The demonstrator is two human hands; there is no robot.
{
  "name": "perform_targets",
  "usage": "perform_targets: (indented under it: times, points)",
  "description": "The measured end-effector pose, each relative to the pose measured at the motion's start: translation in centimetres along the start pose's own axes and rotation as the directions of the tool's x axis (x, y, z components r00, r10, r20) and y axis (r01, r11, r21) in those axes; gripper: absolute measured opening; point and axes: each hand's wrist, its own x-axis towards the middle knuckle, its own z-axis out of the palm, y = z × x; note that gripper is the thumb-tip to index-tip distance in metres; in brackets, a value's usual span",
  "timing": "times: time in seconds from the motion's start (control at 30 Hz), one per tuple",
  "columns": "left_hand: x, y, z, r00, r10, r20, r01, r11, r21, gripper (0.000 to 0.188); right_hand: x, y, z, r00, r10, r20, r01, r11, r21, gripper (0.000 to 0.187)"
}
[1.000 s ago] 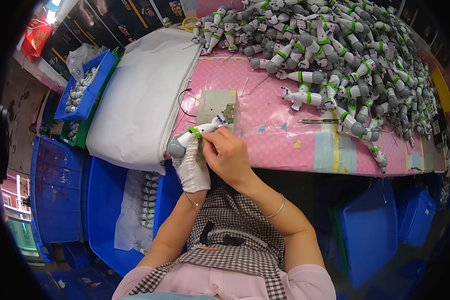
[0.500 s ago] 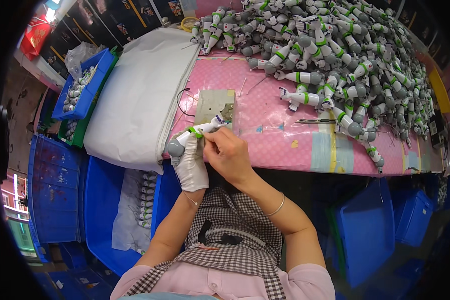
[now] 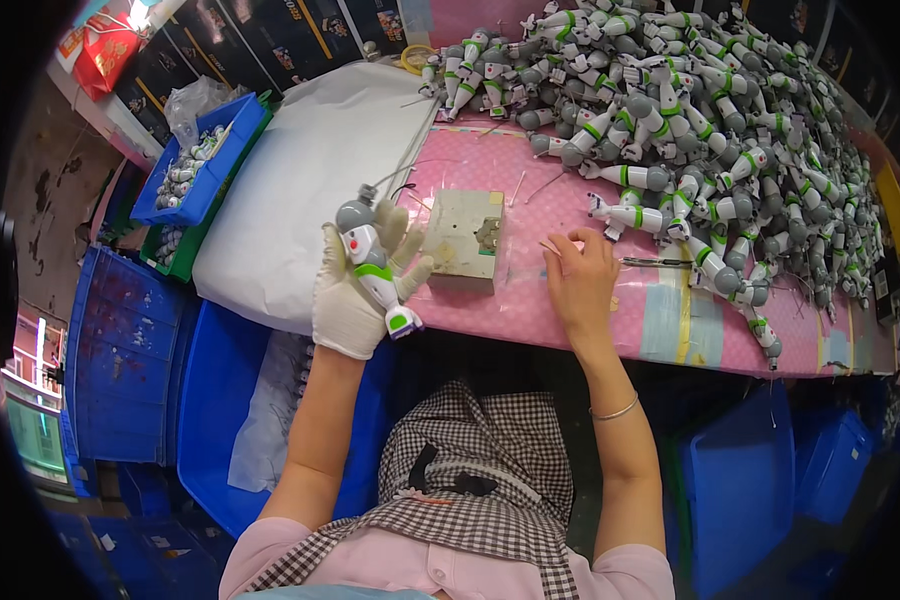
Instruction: Checking snowman-themed toys against a test block and sorting them into crates.
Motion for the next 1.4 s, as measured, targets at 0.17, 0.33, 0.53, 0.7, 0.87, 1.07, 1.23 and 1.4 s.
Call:
perform_targets:
  times: [0.17, 0.33, 0.53, 0.7, 0.87, 1.07, 1.23, 1.4]
  points:
    - [-0.6, -2.9, -1.1, 0.971, -0.24, 0.017, 0.241, 0.962, -0.129, 0.062, 1.3, -3.1, -2.4, 0.65, 0.249, 0.718, -0.756, 0.114, 0.645, 0.022]
    - [-1.9, -5.5, -2.2, 0.928, -0.351, -0.124, 0.336, 0.933, -0.126, 0.063, 2.8, -4.6, -1.3, 0.556, 0.37, 0.744, -0.478, -0.59, 0.651, 0.028]
    - [-3.1, -6.3, -2.4, 0.89, -0.413, -0.193, 0.425, 0.905, 0.026, 0.063, 1.9, -2.8, -1.4, 0.531, 0.297, 0.794, -0.507, -0.64, 0.578, 0.024]
    - [-3.8, -7.1, -2.2, 0.894, -0.357, -0.269, 0.434, 0.837, 0.332, 0.047, 1.4, -0.4, -0.3, 0.494, 0.215, 0.843, -0.751, -0.384, 0.538, 0.016]
    - [-2.2, -7.2, -1.8, 0.928, -0.092, -0.36, 0.355, 0.506, 0.786, 0.024, 1.2, -1.1, 1.7, 0.885, 0.177, 0.43, -0.442, 0.608, 0.66, 0.014]
    - [0.3, -5.5, -1.8, 0.926, -0.14, -0.351, 0.346, 0.69, 0.636, 0.032, 3.3, -1.3, 2.0, 0.883, 0.085, 0.462, -0.356, 0.763, 0.54, 0.016]
    - [1.0, -4.5, -1.9, 0.917, -0.223, -0.33, 0.379, 0.745, 0.548, 0.033, 5.1, -0.4, 1.9, 0.746, 0.005, 0.666, -0.462, 0.724, 0.512, 0.018]
    - [1.1, -4.6, -2.1, 0.929, -0.189, -0.317, 0.348, 0.737, 0.579, 0.035, 6.4, -0.1, 2.1, 0.644, -0.047, 0.763, -0.509, 0.718, 0.474, 0.017]
